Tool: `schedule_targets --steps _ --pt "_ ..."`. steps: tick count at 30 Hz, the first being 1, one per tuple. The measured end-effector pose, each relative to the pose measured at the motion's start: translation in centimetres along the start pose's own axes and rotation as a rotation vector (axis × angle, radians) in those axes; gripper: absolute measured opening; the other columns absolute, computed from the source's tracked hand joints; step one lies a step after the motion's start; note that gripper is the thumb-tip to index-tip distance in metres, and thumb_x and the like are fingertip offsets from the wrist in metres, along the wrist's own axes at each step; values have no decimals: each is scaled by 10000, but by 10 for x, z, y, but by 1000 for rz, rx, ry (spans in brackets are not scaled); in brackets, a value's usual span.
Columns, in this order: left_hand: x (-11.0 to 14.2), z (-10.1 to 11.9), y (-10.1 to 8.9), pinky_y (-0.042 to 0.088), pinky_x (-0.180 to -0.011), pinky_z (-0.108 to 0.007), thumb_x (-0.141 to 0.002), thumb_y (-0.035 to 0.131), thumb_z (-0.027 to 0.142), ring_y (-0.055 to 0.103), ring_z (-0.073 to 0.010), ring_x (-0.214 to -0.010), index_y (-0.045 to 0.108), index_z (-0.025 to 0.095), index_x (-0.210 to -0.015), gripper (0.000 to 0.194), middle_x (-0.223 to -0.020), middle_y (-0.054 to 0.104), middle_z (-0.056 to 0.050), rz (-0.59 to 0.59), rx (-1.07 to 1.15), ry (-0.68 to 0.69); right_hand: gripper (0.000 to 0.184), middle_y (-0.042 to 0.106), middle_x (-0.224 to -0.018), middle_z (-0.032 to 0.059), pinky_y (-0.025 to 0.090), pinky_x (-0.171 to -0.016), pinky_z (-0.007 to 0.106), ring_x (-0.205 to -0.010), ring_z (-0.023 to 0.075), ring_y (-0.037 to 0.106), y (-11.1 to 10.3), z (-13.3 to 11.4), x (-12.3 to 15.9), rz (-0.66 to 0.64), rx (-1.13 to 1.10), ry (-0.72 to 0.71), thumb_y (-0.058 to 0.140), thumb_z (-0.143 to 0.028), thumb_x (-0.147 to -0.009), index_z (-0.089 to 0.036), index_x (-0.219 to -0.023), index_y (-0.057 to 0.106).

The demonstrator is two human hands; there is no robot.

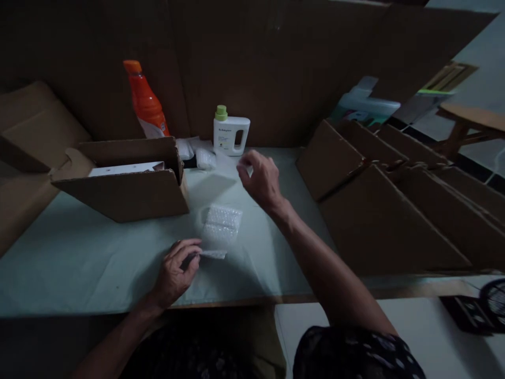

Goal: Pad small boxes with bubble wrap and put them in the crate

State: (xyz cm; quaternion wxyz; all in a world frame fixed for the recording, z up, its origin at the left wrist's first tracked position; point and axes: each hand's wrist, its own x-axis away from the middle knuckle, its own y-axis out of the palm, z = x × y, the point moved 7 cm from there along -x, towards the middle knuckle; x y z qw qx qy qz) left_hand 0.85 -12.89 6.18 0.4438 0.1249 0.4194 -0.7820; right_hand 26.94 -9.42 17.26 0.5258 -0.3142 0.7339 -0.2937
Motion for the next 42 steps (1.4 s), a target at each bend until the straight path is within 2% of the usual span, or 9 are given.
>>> schedule_targets --steps 2,6,10,14,17,24,29,32,42 --pt "3 0 5 548 -810 -355 -903 545 125 671 -203 -889 640 199 -918 122 -940 723 -57 -59 -26 1 136 728 -970 76 414 -859 386 -900 221 616 4 -31 45 -70 0 -192 485 -212 -944 -210 -905 616" --pt "14 6 16 543 -869 -418 -875 534 88 673 -237 -953 625 196 -866 141 -914 730 -58 -147 -57 76 176 736 -1021 66 412 -875 366 -897 198 603 61 -62 126 -484 -77 -565 467 -174 -973 -219 -886 613" --pt "21 11 18 549 -898 -454 -857 541 61 680 -247 -1001 623 195 -891 160 -958 744 -63 -173 -62 141 133 715 -955 122 397 -905 383 -934 227 587 83 8 77 -356 61 -194 522 -164 -941 -186 -855 621" --pt "21 13 13 570 -864 -438 -858 546 60 685 -232 -972 617 193 -910 160 -922 738 -56 -144 -40 152 210 687 -874 131 400 -924 439 -948 259 591 68 75 17 -202 115 33 470 -231 -986 -181 -847 620" --pt "20 13 12 577 -863 -429 -850 544 60 683 -225 -966 616 193 -908 162 -908 728 -53 -135 -19 139 192 696 -899 113 429 -902 465 -946 279 607 53 91 11 -138 82 118 507 -308 -971 -207 -875 639" --pt "19 15 11 580 -881 -436 -823 556 44 686 -238 -1002 632 192 -870 172 -948 739 -74 -138 -9 147 165 728 -1105 134 440 -938 452 -1040 298 628 33 41 54 -187 13 5 531 -277 -951 -199 -1006 666" --pt "20 14 10 580 -891 -435 -818 563 36 681 -241 -1018 639 185 -868 175 -972 744 -78 -125 -17 135 169 750 -1117 114 474 -901 417 -1016 263 674 54 -6 111 -396 -110 -244 500 -219 -965 -212 -985 667" --pt "21 15 9 578 -891 -440 -821 559 42 680 -244 -1013 637 181 -866 166 -965 745 -73 -119 -23 141 171 751 -1135 110 487 -903 415 -1035 250 689 59 -14 134 -411 -153 -298 493 -175 -959 -212 -989 658" --pt "24 15 12 558 -900 -451 -808 562 57 669 -255 -1036 635 185 -855 154 -992 744 -84 -164 -17 160 223 739 -1189 112 518 -945 433 -1105 231 686 47 -22 139 -332 -276 -245 422 -149 -982 -233 -969 629"
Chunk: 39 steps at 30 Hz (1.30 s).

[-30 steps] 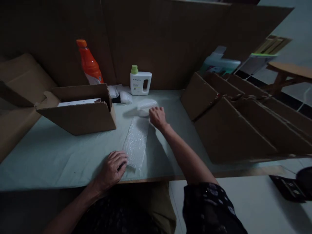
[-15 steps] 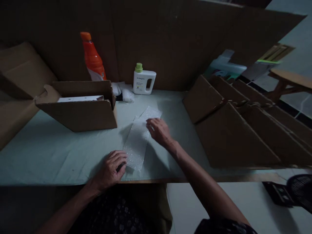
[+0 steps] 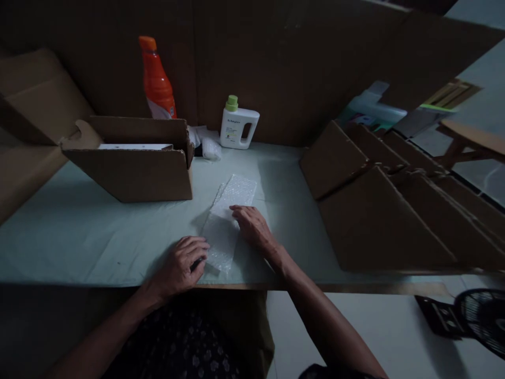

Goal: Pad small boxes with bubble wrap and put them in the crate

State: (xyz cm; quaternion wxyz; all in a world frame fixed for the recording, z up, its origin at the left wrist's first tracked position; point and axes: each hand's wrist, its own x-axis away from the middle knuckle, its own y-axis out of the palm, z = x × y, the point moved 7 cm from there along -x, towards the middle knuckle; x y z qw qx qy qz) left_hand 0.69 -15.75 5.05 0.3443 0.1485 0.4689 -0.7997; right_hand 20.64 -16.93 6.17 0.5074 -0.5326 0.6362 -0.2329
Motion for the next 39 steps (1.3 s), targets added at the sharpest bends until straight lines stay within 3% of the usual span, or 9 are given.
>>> schedule_targets --steps 7,9,11,13,16,24,32,39 --pt "0 -1 0 553 -882 -425 -792 555 45 673 -247 -998 606 193 -824 160 -964 747 -74 11 2 2 261 755 -1139 80 515 -946 409 -1069 220 696 -20 17 -23 164 -57 159 406 -110 -930 -236 -1001 623" --pt "0 -1 0 550 -883 -423 -789 549 39 673 -245 -997 607 194 -825 170 -969 747 -75 14 -1 5 266 742 -1185 76 484 -998 414 -1168 219 659 -24 12 -30 185 -55 109 417 -92 -912 -235 -1007 620" --pt "0 -2 0 550 -888 -425 -790 550 40 673 -245 -999 608 194 -827 169 -972 746 -75 22 1 -3 256 747 -1178 70 464 -1018 425 -1229 229 631 -15 6 -29 119 -63 33 439 -66 -869 -231 -958 614" --pt "0 -2 -1 553 -889 -428 -796 559 51 674 -248 -1005 607 192 -830 153 -975 744 -76 24 11 -11 242 768 -1113 68 472 -985 427 -1171 236 666 -1 4 -21 58 -74 -6 450 -56 -845 -225 -918 607" --pt "-1 -1 -1 555 -895 -428 -810 561 59 674 -248 -1009 609 186 -847 141 -981 744 -79 12 22 -4 257 778 -1061 68 486 -922 403 -1031 218 718 9 7 -8 76 -38 6 448 -46 -859 -218 -955 613" --pt "0 -2 -1 560 -893 -434 -812 554 51 678 -253 -1005 593 187 -827 142 -975 752 -66 13 14 -15 230 773 -1130 68 416 -1039 407 -1181 199 674 -19 -10 -25 273 228 -68 430 -81 -992 -219 -966 612" --pt "-1 -1 -2 568 -889 -432 -824 551 66 684 -248 -1011 607 189 -843 136 -982 747 -72 17 20 -8 234 781 -1085 83 481 -945 380 -1059 195 720 5 0 -3 171 190 -14 426 -105 -1000 -209 -990 636" --pt "-1 -2 -1 558 -900 -430 -813 562 58 681 -250 -1009 606 189 -846 142 -975 754 -68 10 19 -23 301 759 -1180 88 386 -1038 394 -1134 196 684 5 -16 -3 142 332 -12 431 -61 -987 -204 -1108 667"
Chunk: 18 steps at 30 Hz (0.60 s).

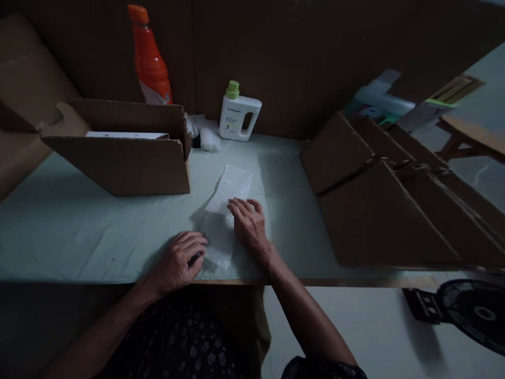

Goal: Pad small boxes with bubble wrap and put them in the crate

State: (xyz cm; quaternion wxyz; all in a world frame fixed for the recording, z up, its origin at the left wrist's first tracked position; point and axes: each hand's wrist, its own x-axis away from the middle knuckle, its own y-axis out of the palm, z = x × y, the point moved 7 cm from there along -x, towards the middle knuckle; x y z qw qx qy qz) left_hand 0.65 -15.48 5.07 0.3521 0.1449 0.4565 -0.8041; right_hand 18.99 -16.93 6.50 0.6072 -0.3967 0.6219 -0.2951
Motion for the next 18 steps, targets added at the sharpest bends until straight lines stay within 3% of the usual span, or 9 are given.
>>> schedule_targets --steps 6,12,18 --pt "-1 0 0 560 -912 -435 -810 561 55 682 -255 -1039 610 186 -844 143 -995 756 -76 -5 3 -5 330 775 -1111 86 376 -1000 398 -1033 213 697 14 -1 8 -121 22 35 443 -34 -946 -194 -1114 677" --pt "-1 -2 -1 554 -915 -430 -807 569 50 681 -252 -1049 606 182 -843 142 -996 753 -83 -10 34 -7 380 735 -1225 93 357 -1055 433 -1169 244 647 16 -4 8 -246 -79 109 491 -15 -835 -189 -1104 695" --pt "-8 1 -6 548 -860 -383 -800 576 52 694 -225 -963 602 188 -827 141 -928 750 -61 -32 47 -2 496 560 -1482 128 373 -1120 508 -1388 294 498 17 12 19 -453 -321 128 598 -146 -816 -190 -1308 643"
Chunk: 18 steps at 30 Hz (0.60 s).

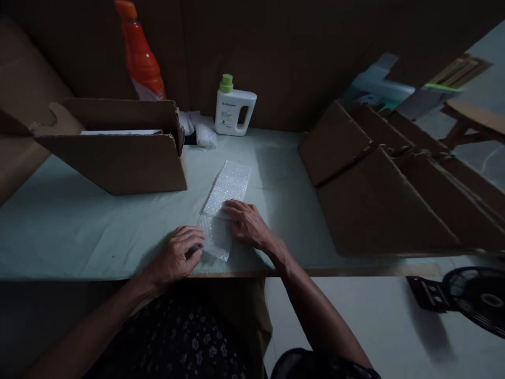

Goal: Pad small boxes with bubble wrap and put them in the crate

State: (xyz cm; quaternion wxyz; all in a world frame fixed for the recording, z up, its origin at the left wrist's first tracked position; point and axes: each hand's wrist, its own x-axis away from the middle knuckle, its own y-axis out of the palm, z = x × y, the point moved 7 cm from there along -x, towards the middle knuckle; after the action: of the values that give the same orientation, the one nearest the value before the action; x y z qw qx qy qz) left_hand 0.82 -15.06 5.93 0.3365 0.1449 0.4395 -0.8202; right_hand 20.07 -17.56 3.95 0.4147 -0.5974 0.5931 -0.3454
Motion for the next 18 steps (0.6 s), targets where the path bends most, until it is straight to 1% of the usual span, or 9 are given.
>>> schedule_targets --steps 2,3,6,8,10,13,15,17,18 --pt "-11 3 -2 539 -836 -375 -809 571 65 695 -215 -916 612 190 -833 134 -916 747 -53 -53 -11 8 485 521 -1519 124 356 -1149 541 -1432 298 446 0 7 4 -41 -109 -25 614 -219 -862 -207 -1347 618" --pt "-19 4 -3 533 -826 -371 -820 565 77 694 -211 -895 619 193 -836 129 -909 747 -49 -79 -21 14 461 523 -1518 118 347 -1163 548 -1443 292 433 -1 9 6 -40 -178 -45 603 -263 -898 -216 -1357 611" --pt "-52 3 -3 518 -822 -366 -852 556 123 689 -204 -848 642 200 -835 117 -870 743 -34 -157 -75 14 404 552 -1493 98 344 -1191 519 -1439 250 444 -9 15 12 34 -395 -58 469 -359 -1018 -236 -1383 590" --pt "-77 -6 2 514 -840 -366 -856 557 148 689 -206 -843 658 204 -835 118 -856 743 -27 -222 -122 -17 402 578 -1468 82 385 -1176 472 -1393 220 501 -15 20 15 97 -502 -8 391 -368 -1055 -255 -1392 579" --pt "-101 -22 13 513 -845 -354 -852 555 160 693 -208 -857 679 206 -853 133 -876 752 -30 -299 -178 -74 392 615 -1426 67 440 -1132 434 -1327 211 562 -19 24 17 142 -552 36 392 -368 -1056 -266 -1385 580" --pt "-126 -48 33 517 -807 -332 -847 545 161 695 -214 -845 707 195 -888 171 -885 760 -54 -380 -249 -141 355 696 -1286 58 524 -1003 396 -1169 214 650 -24 31 19 232 -549 95 433 -325 -1031 -240 -1323 616" --pt "-134 -62 45 517 -790 -333 -838 547 154 692 -223 -829 717 181 -888 179 -870 758 -69 -399 -269 -151 321 731 -1188 61 548 -906 376 -1057 214 683 -29 36 24 364 -490 173 450 -255 -996 -219 -1250 644" --pt "-136 -72 55 515 -797 -334 -828 548 144 690 -229 -840 720 176 -878 182 -873 757 -76 -406 -275 -148 297 737 -1157 74 530 -890 384 -1044 227 678 -36 32 33 523 -342 220 460 -187 -956 -209 -1176 659" --pt "-136 -75 58 515 -806 -333 -826 548 142 689 -229 -856 721 176 -876 183 -888 758 -77 -408 -276 -145 288 732 -1168 82 511 -907 399 -1065 236 666 -40 25 36 574 -237 209 467 -168 -942 -208 -1149 663"
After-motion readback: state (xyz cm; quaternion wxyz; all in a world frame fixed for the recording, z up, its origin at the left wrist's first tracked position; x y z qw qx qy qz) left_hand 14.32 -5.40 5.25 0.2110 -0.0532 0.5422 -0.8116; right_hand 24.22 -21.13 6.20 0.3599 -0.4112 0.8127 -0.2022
